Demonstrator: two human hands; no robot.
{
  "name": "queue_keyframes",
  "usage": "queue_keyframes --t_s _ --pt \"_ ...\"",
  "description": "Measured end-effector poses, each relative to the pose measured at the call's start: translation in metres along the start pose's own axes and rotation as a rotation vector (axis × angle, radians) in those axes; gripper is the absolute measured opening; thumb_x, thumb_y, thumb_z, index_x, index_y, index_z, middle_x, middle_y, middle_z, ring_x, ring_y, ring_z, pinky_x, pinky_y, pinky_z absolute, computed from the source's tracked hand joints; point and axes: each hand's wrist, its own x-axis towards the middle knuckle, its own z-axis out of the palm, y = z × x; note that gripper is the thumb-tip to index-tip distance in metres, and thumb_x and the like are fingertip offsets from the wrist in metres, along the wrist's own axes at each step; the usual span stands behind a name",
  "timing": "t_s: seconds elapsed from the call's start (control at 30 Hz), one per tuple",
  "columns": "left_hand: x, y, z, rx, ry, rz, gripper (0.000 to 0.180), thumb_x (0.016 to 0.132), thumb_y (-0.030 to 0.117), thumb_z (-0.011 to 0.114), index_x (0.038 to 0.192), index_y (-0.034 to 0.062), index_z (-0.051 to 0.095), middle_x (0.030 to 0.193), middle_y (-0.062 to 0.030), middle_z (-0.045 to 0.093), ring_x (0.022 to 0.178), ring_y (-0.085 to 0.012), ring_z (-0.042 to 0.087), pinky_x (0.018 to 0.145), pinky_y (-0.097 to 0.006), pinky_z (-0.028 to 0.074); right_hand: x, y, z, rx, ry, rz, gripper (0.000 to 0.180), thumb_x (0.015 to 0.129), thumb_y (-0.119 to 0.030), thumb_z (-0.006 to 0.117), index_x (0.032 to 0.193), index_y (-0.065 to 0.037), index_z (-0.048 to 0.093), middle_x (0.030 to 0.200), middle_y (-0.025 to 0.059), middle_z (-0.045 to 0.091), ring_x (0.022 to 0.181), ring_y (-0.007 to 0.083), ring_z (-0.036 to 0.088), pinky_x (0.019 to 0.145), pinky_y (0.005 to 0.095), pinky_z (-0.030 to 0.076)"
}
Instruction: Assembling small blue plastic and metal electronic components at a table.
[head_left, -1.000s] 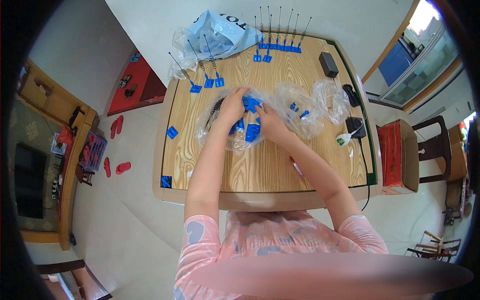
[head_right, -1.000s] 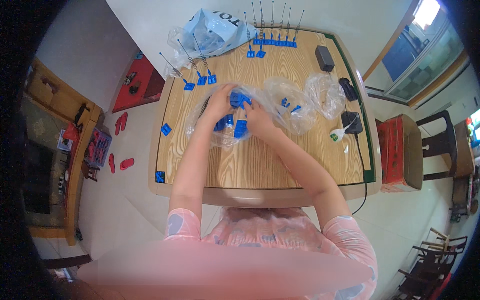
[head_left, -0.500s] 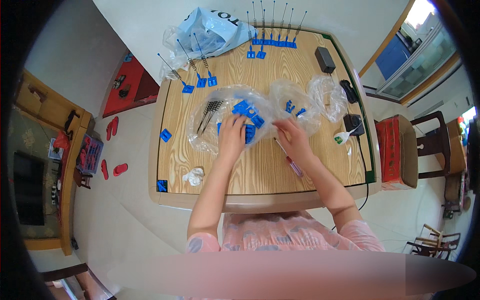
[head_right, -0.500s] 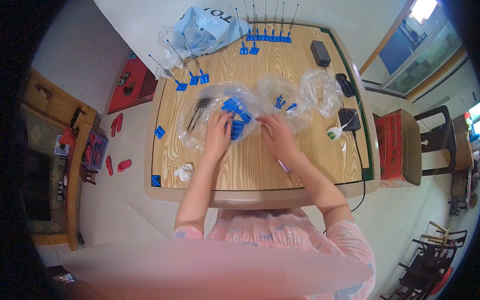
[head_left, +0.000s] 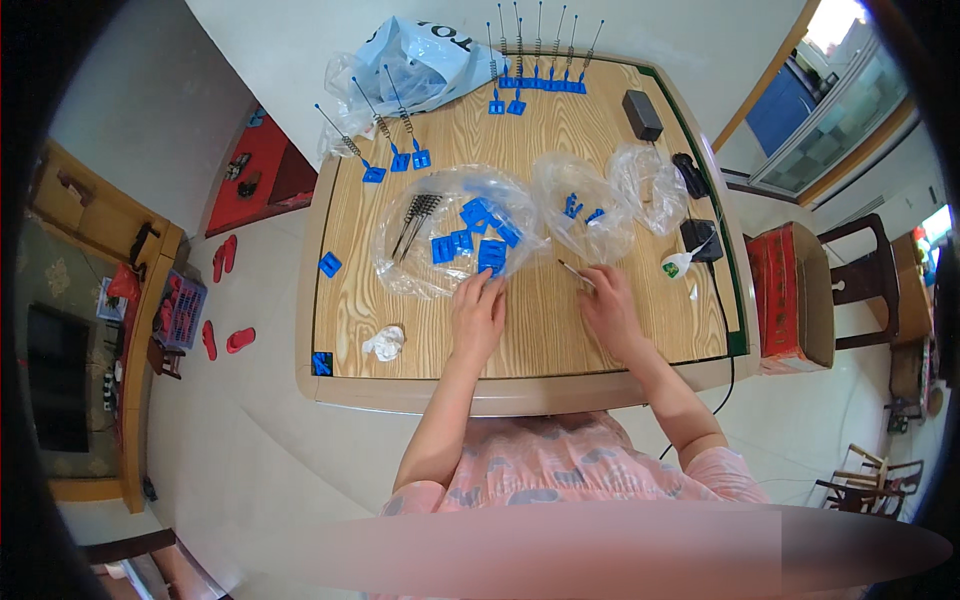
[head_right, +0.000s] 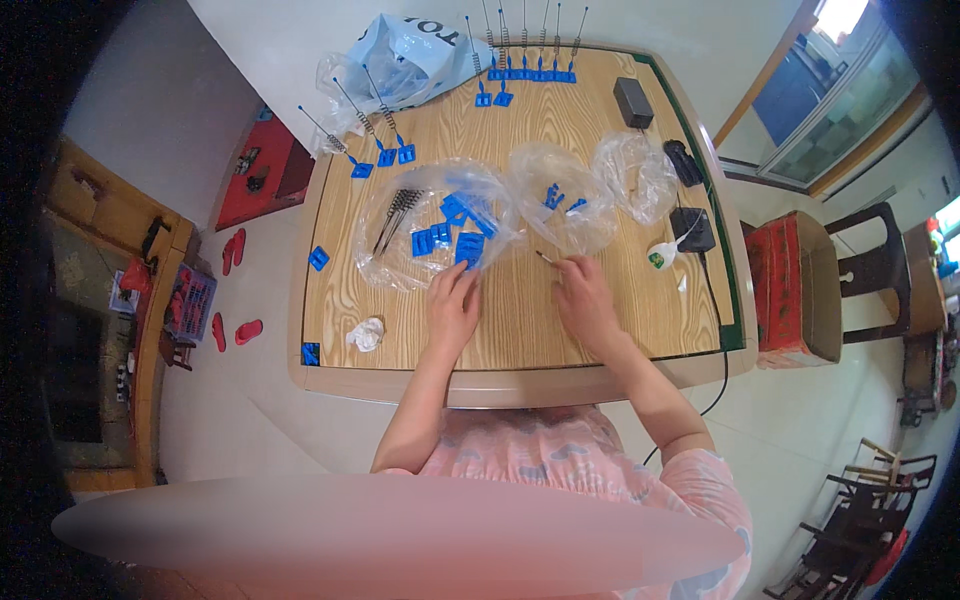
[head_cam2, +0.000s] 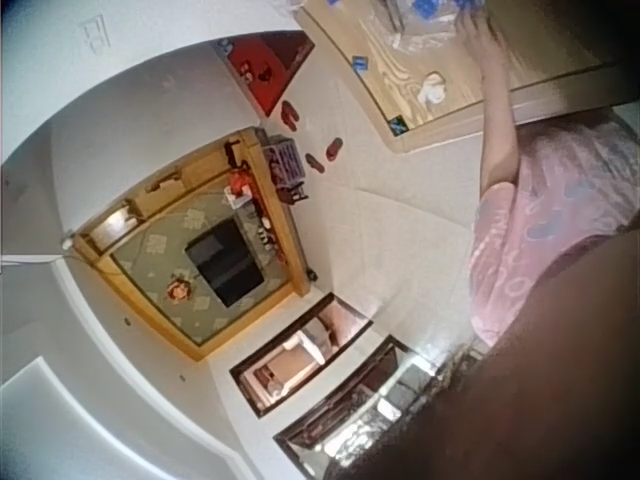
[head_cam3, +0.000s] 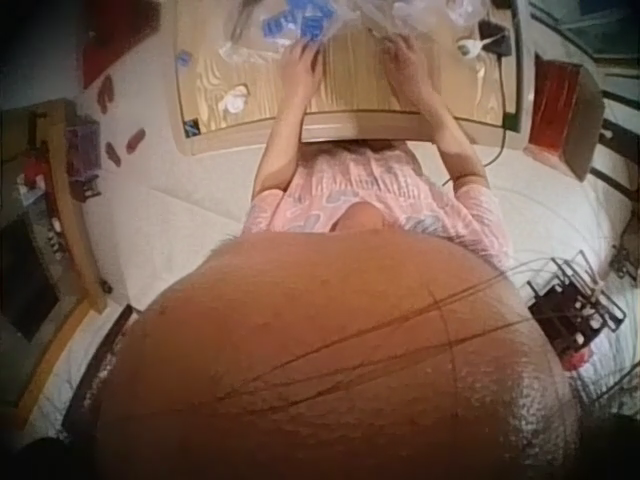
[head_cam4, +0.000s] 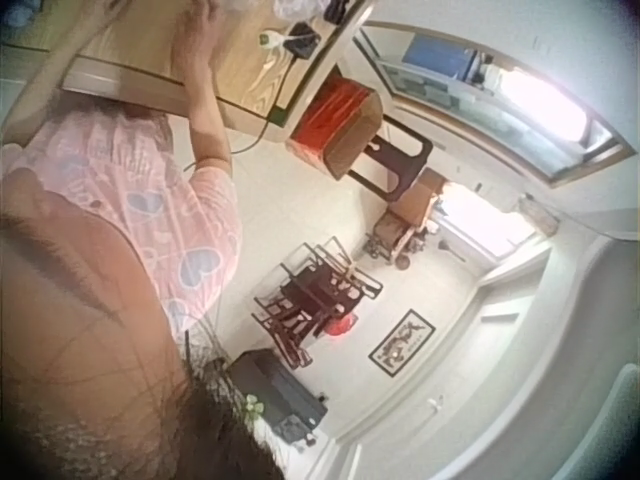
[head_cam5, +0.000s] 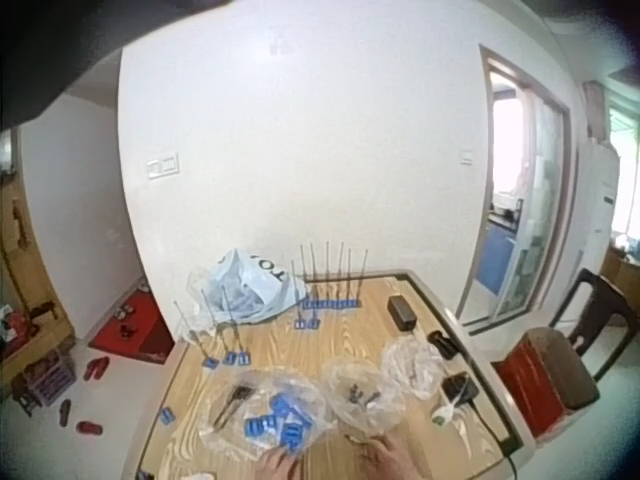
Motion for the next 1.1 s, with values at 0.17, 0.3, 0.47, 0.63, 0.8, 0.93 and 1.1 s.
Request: queue_keyframes --t_s 0.17,0.3,0.47,0.63,0.8,0.93,1.1 --pt "0.007 0.01 -0.006 0.117 -0.015 0.032 0.036 0.075 0.01 0.063 0.111 0.0071 0.059 0.114 -0.0108 0.055 0.109 -0.0292 0.048 0.092 -0.043 0.036 0.044 -0.045 0.042 0.34 -0.252 -0.14 0.035 0.077 0.004 0.051 0.112 -0.002 0.055 0.114 0.0184 0.053 0.107 0.0349 0.051 0.091 0.0386 0.041" --pt "0.002 0.005 -0.004 0.194 0.022 0.014 0.036 0.076 0.014 0.062 0.111 0.0042 0.058 0.113 -0.0099 0.056 0.107 -0.0278 0.048 0.091 -0.043 0.034 0.072 -0.01 0.089 0.131 -0.167 -0.134 0.04 0.074 0.006 0.047 0.113 0.0 0.054 0.121 0.0208 0.05 0.114 0.0363 0.047 0.096 0.0395 0.039" --pt "0.001 0.005 -0.007 0.214 0.046 -0.027 0.032 0.077 0.011 0.062 0.108 0.0033 0.059 0.108 -0.0097 0.057 0.106 -0.0273 0.049 0.089 -0.042 0.035 0.068 -0.009 0.083 0.169 -0.135 -0.052 0.039 0.075 0.006 0.047 0.113 0.001 0.053 0.121 0.0214 0.05 0.114 0.037 0.046 0.097 0.0399 0.038" --pt "0.01 0.004 -0.011 0.147 0.152 -0.037 0.026 0.077 0.011 0.062 0.103 0.0054 0.061 0.101 -0.008 0.057 0.102 -0.0267 0.05 0.086 -0.041 0.036 0.047 -0.032 0.06 0.281 -0.05 -0.07 0.03 0.08 0.008 0.046 0.106 -0.001 0.057 0.1 0.0174 0.057 0.092 0.034 0.056 0.077 0.0362 0.046" --pt "0.077 -0.024 -0.013 0.13 0.064 -0.143 0.019 0.076 0.01 0.062 0.095 0.0069 0.062 0.099 -0.0088 0.059 0.097 -0.0278 0.051 0.081 -0.041 0.039 0.001 -0.027 0.051 0.333 -0.048 -0.055 0.025 0.08 0.006 0.048 0.1 -0.002 0.059 0.09 0.0146 0.057 0.081 0.029 0.057 0.068 0.0329 0.046" --pt "0.119 -0.051 0.004 0.238 -0.058 -0.181 0.023 0.074 0.014 0.066 0.096 0.0068 0.063 0.098 -0.0108 0.059 0.098 -0.0291 0.051 0.082 -0.04 0.041 -0.015 -0.022 0.054 0.409 0.0 0.097 0.018 0.082 0.003 0.05 0.096 -0.002 0.061 0.084 0.0133 0.057 0.073 0.0251 0.058 0.062 0.03 0.046" --pt "0.123 -0.061 0.012 0.365 -0.206 -0.248 0.033 0.068 0.021 0.072 0.096 0.006 0.062 0.096 -0.0129 0.059 0.098 -0.03 0.051 0.085 -0.04 0.042 -0.01 -0.023 0.057 0.427 0.011 0.166 0.016 0.084 0.002 0.05 0.094 -0.002 0.061 0.083 0.0125 0.057 0.07 0.0215 0.058 0.061 0.0277 0.045"
